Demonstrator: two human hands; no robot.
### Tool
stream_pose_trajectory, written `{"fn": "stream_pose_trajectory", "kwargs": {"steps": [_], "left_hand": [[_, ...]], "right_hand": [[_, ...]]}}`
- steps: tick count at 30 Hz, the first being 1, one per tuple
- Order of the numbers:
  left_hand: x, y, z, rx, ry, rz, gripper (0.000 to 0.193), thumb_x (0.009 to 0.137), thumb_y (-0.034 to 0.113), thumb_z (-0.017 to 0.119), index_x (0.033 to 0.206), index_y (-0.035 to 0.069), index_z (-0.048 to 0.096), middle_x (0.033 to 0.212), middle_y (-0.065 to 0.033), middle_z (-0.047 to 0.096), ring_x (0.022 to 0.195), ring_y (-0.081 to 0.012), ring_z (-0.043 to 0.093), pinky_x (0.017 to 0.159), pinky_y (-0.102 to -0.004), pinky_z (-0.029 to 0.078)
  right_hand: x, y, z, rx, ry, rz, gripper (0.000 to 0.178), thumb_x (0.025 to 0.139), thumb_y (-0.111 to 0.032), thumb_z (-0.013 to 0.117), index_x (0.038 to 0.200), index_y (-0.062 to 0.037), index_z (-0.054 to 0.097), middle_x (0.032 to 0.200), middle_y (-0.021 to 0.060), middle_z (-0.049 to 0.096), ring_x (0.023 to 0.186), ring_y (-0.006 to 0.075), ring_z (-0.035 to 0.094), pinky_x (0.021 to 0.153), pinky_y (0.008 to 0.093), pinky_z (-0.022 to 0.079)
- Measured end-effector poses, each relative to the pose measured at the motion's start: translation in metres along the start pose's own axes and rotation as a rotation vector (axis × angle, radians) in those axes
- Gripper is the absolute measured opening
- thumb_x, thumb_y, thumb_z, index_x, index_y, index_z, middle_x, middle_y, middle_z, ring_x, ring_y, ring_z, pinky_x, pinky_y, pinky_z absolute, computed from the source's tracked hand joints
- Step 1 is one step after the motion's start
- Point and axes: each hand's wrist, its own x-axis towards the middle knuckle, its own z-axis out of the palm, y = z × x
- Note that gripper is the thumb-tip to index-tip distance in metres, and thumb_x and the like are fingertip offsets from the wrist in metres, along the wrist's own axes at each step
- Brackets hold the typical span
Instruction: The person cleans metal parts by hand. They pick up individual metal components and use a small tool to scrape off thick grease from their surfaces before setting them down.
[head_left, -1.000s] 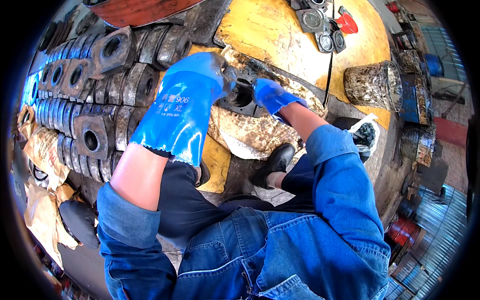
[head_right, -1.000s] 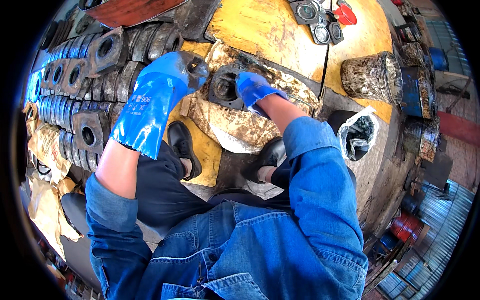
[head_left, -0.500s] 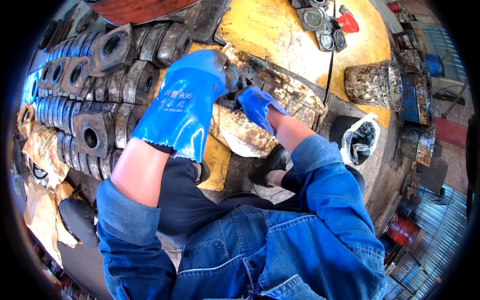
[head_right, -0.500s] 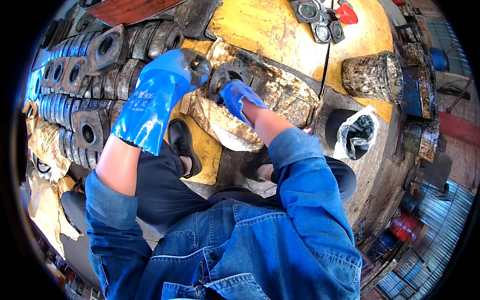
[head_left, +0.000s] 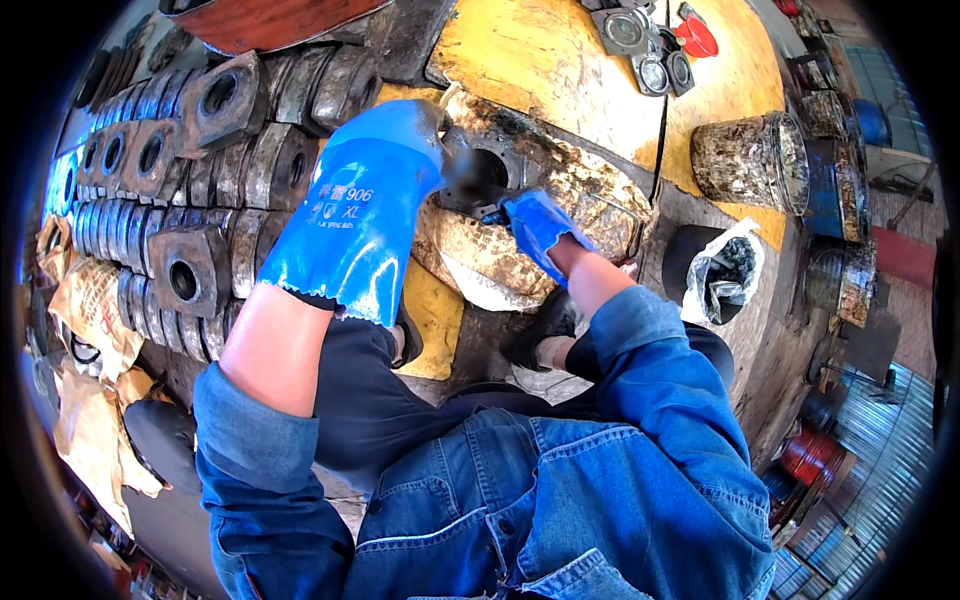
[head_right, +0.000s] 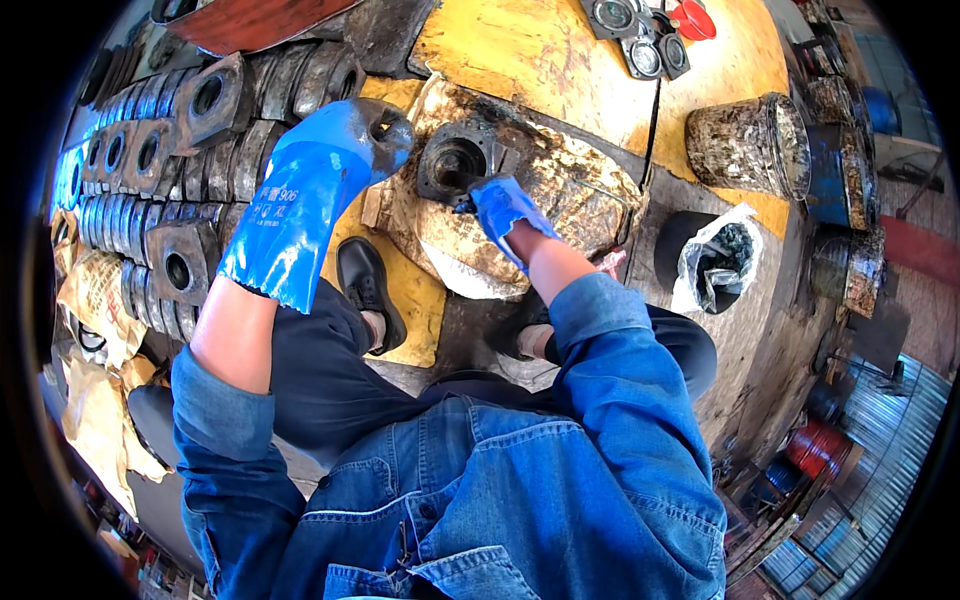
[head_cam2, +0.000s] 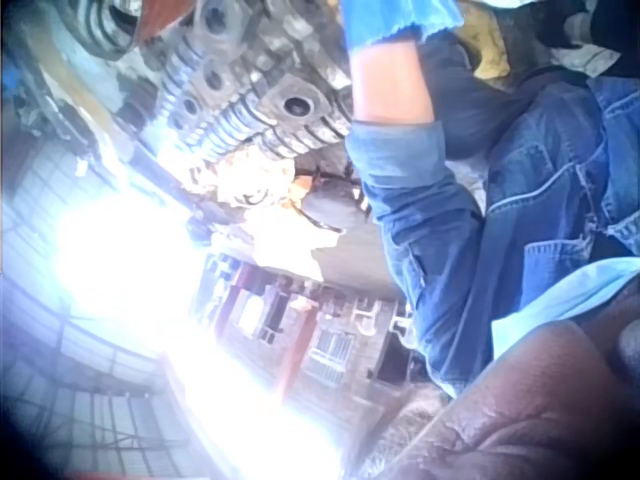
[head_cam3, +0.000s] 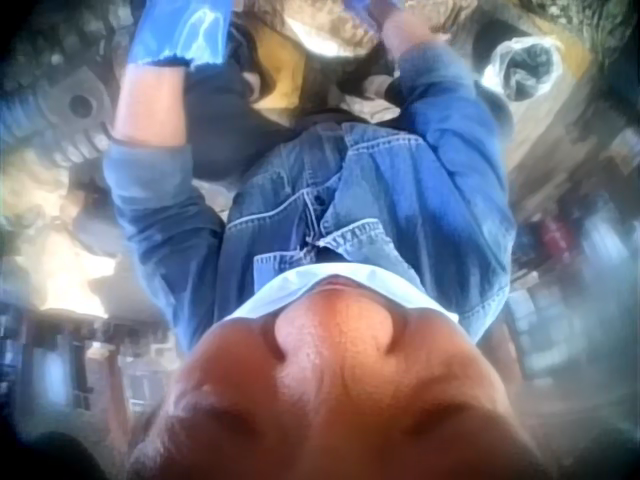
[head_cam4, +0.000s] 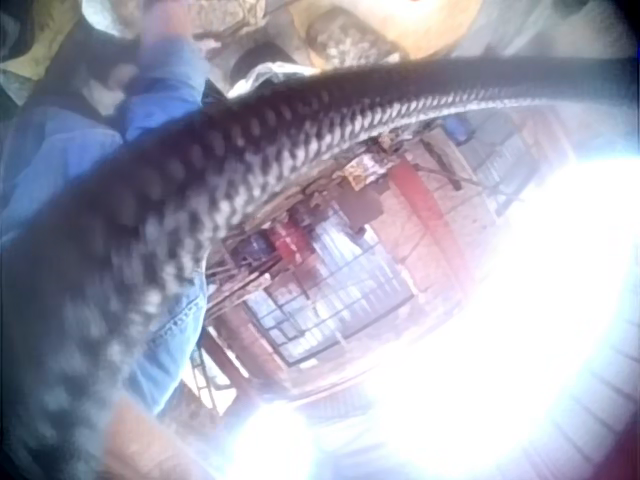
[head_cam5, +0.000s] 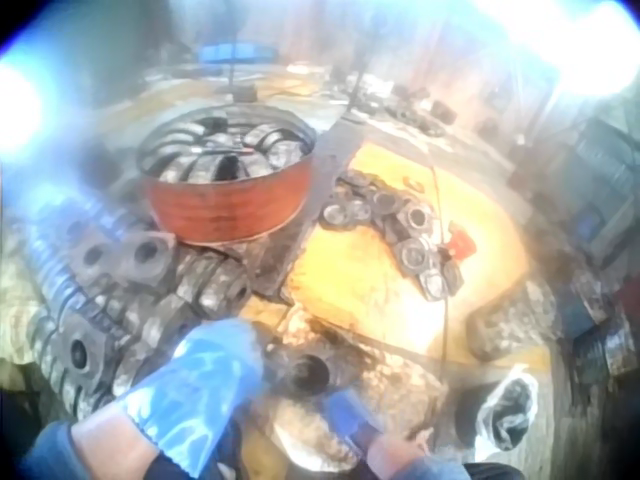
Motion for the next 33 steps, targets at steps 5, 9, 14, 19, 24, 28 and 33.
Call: {"fn": "stream_pose_trajectory", "kwargs": {"steps": [5, 9, 14, 19, 24, 28, 33], "left_hand": [[-0.006, -0.001, -0.001, -0.024, 0.028, -0.004, 0.032, 0.076, 0.031, 0.068, 0.105, 0.017, 0.068, 0.099, -0.0128, 0.068, 0.092, -0.0311, 0.064, 0.080, -0.0381, 0.051], [-0.005, 0.009, -0.009, -0.031, -0.059, 0.030, 0.032, 0.078, 0.023, 0.065, 0.109, 0.015, 0.067, 0.107, -0.0135, 0.066, 0.099, -0.0300, 0.063, 0.084, -0.0390, 0.051], [-0.018, 0.015, -0.018, -0.108, -0.011, -0.010, 0.028, 0.078, 0.025, 0.069, 0.103, 0.012, 0.069, 0.095, -0.0120, 0.069, 0.088, -0.0233, 0.067, 0.079, -0.0339, 0.051], [-0.006, 0.007, -0.003, -0.135, -0.003, 0.044, 0.025, 0.078, 0.021, 0.068, 0.100, 0.008, 0.068, 0.090, -0.0132, 0.069, 0.081, -0.0179, 0.065, 0.074, -0.0315, 0.051], [-0.006, 0.015, -0.011, -0.117, -0.090, 0.001, 0.036, 0.077, 0.036, 0.066, 0.107, 0.018, 0.068, 0.105, -0.0133, 0.066, 0.097, -0.0321, 0.063, 0.085, -0.0413, 0.051], [0.012, -0.028, 0.031, -0.316, 0.024, 0.013, 0.033, 0.077, 0.036, 0.065, 0.105, 0.020, 0.069, 0.100, -0.0124, 0.068, 0.093, -0.0323, 0.064, 0.083, -0.0406, 0.051], [-0.005, 0.006, -0.001, -0.170, -0.137, 0.024, 0.027, 0.088, 0.008, 0.058, 0.114, 0.000, 0.059, 0.101, -0.0073, 0.065, 0.087, -0.0155, 0.060, 0.076, -0.0285, 0.050]], "right_hand": [[-0.001, -0.035, 0.019, 0.956, 0.041, 0.460, 0.037, 0.090, -0.042, 0.055, 0.091, -0.0066, 0.065, 0.070, 0.0075, 0.060, 0.054, 0.0172, 0.051, 0.050, 0.0349, 0.044], [0.025, 0.023, 0.074, 1.848, 0.103, 0.741, 0.032, 0.091, -0.032, 0.053, 0.066, -0.0126, 0.046, 0.057, 0.0015, 0.045, 0.047, 0.0143, 0.043, 0.042, 0.0314, 0.033], [0.006, 0.065, 0.030, 1.811, 0.073, 0.556, 0.023, 0.091, -0.019, 0.050, 0.074, -0.0081, 0.061, 0.059, 0.0032, 0.052, 0.050, 0.0129, 0.048, 0.044, 0.0310, 0.039], [0.014, 0.077, -0.015, 0.850, 0.102, 0.313, 0.022, 0.091, -0.019, 0.050, 0.078, -0.0063, 0.062, 0.062, 0.0060, 0.054, 0.053, 0.0145, 0.051, 0.047, 0.0317, 0.042], [0.042, 0.064, -0.008, 0.412, 0.102, 0.232, 0.022, 0.091, -0.019, 0.050, 0.083, -0.0045, 0.064, 0.065, 0.0088, 0.057, 0.057, 0.0161, 0.055, 0.050, 0.0325, 0.044], [0.057, 0.037, 0.017, 0.294, 0.023, 0.275, 0.022, 0.091, -0.019, 0.050, 0.086, -0.0030, 0.065, 0.067, 0.0111, 0.058, 0.059, 0.0174, 0.058, 0.052, 0.0331, 0.046], [0.032, 0.014, 0.023, 0.372, -0.100, 0.032, 0.020, 0.091, -0.014, 0.051, 0.095, 0.0014, 0.063, 0.076, 0.0182, 0.062, 0.071, 0.0206, 0.065, 0.060, 0.0324, 0.051]]}}
